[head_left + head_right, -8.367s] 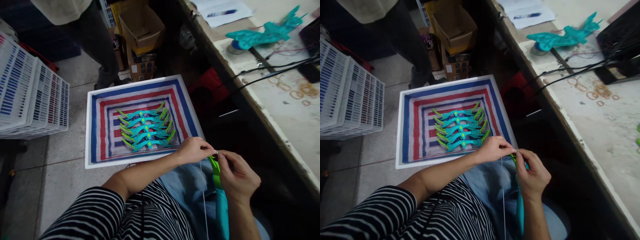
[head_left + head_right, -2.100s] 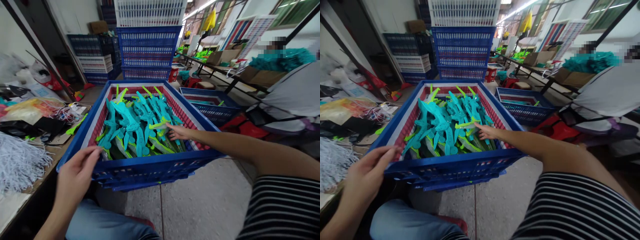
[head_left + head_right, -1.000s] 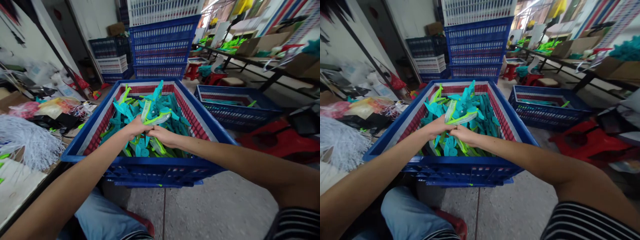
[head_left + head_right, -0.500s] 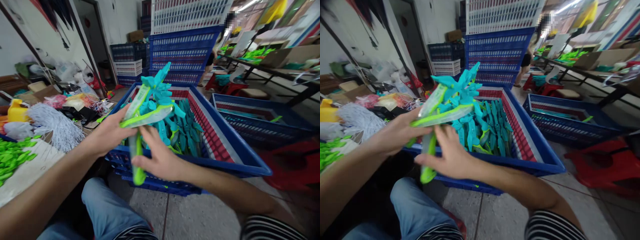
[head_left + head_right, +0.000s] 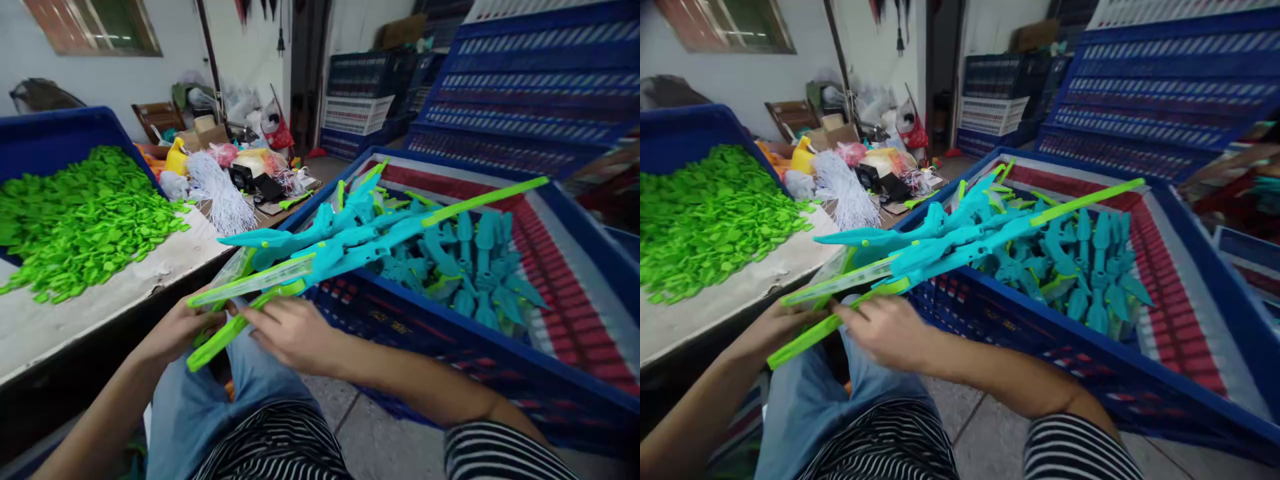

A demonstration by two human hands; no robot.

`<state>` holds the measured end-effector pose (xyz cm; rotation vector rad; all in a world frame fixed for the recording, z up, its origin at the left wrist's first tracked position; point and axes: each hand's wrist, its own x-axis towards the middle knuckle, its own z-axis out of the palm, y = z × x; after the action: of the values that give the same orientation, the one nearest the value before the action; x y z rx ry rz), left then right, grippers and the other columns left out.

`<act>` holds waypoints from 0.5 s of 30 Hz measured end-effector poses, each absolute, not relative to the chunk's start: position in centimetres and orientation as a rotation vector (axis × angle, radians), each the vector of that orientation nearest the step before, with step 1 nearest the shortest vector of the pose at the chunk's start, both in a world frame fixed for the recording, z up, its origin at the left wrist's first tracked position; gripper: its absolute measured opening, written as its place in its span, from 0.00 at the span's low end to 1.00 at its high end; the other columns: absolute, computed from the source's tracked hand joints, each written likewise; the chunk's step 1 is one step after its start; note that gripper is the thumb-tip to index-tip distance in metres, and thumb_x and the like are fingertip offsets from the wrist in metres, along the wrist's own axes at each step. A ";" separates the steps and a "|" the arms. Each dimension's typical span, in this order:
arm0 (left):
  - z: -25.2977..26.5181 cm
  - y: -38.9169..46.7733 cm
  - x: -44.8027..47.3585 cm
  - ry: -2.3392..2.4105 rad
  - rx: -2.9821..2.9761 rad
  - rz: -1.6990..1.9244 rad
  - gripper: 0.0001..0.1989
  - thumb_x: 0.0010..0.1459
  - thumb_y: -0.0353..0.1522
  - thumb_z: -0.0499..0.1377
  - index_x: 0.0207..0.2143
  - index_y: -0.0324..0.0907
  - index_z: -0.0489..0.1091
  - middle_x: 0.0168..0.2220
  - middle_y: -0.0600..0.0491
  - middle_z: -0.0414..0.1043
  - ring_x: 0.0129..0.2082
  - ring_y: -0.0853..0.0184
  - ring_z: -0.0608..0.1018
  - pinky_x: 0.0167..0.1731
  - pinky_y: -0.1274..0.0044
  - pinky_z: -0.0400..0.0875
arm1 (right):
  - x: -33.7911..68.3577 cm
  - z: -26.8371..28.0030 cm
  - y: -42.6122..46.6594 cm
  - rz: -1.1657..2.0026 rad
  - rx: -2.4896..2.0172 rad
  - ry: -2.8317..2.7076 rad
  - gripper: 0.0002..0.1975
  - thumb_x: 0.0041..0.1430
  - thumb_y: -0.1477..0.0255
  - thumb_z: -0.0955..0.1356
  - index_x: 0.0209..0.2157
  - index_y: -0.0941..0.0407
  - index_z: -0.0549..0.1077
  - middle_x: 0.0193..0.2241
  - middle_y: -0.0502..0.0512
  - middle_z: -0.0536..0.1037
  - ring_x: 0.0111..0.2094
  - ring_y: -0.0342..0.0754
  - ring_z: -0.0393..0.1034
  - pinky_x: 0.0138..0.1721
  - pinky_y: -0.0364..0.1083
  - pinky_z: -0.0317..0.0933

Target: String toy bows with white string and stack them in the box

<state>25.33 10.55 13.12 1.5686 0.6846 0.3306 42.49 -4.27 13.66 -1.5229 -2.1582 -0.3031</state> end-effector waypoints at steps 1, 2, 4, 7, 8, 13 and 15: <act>13.0 10.7 25.5 0.661 1.582 0.328 0.14 0.46 0.37 0.65 0.35 0.40 0.74 0.29 0.52 0.75 0.23 0.70 0.72 0.24 0.78 0.67 | 43.6 13.8 -4.8 -0.421 -1.542 -2.137 0.20 0.63 0.68 0.62 0.55 0.60 0.66 0.34 0.59 0.76 0.39 0.51 0.68 0.40 0.50 0.63; 13.0 10.9 25.6 0.636 1.594 0.320 0.14 0.47 0.37 0.65 0.36 0.40 0.75 0.31 0.52 0.76 0.25 0.69 0.72 0.26 0.78 0.68 | 44.7 14.0 -5.4 -0.531 -1.567 -2.116 0.19 0.63 0.67 0.62 0.54 0.59 0.67 0.36 0.60 0.76 0.41 0.53 0.67 0.41 0.52 0.62; 13.1 11.6 25.6 0.585 1.615 0.270 0.16 0.47 0.38 0.65 0.39 0.41 0.75 0.35 0.49 0.77 0.30 0.66 0.75 0.31 0.76 0.71 | 46.6 14.2 -6.4 -0.679 -1.635 -2.102 0.19 0.61 0.66 0.64 0.53 0.58 0.68 0.42 0.63 0.75 0.46 0.56 0.64 0.45 0.56 0.61; 13.3 13.4 25.1 0.519 1.594 0.176 0.23 0.45 0.38 0.66 0.46 0.43 0.74 0.43 0.45 0.76 0.42 0.57 0.76 0.43 0.69 0.71 | 48.3 14.0 -6.7 -0.742 -1.703 -2.108 0.17 0.61 0.71 0.63 0.52 0.55 0.69 0.45 0.62 0.73 0.48 0.56 0.62 0.48 0.58 0.60; 13.6 14.1 25.2 0.492 1.559 0.175 0.27 0.44 0.40 0.66 0.48 0.45 0.73 0.46 0.44 0.75 0.45 0.55 0.76 0.45 0.66 0.71 | 48.5 13.8 -6.5 -0.751 -1.697 -2.105 0.17 0.62 0.72 0.62 0.52 0.54 0.69 0.45 0.62 0.73 0.48 0.55 0.63 0.48 0.58 0.61; 17.7 15.5 27.9 0.409 1.518 0.178 0.39 0.46 0.52 0.60 0.59 0.49 0.62 0.56 0.43 0.68 0.53 0.49 0.72 0.47 0.60 0.70 | 49.6 13.4 -7.2 -0.802 -1.538 -2.043 0.13 0.62 0.74 0.62 0.48 0.57 0.70 0.43 0.61 0.73 0.46 0.52 0.66 0.47 0.53 0.65; 19.5 14.4 29.7 0.440 1.617 0.090 0.39 0.45 0.51 0.62 0.58 0.46 0.64 0.54 0.42 0.70 0.52 0.50 0.72 0.47 0.64 0.71 | 51.0 14.0 -8.8 -0.827 -1.533 -1.944 0.11 0.60 0.72 0.65 0.45 0.55 0.70 0.39 0.59 0.73 0.45 0.51 0.67 0.46 0.52 0.66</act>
<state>29.68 14.42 19.48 1.6173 0.4398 0.0898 50.96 -8.83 14.02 -1.5326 -1.9436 -0.8272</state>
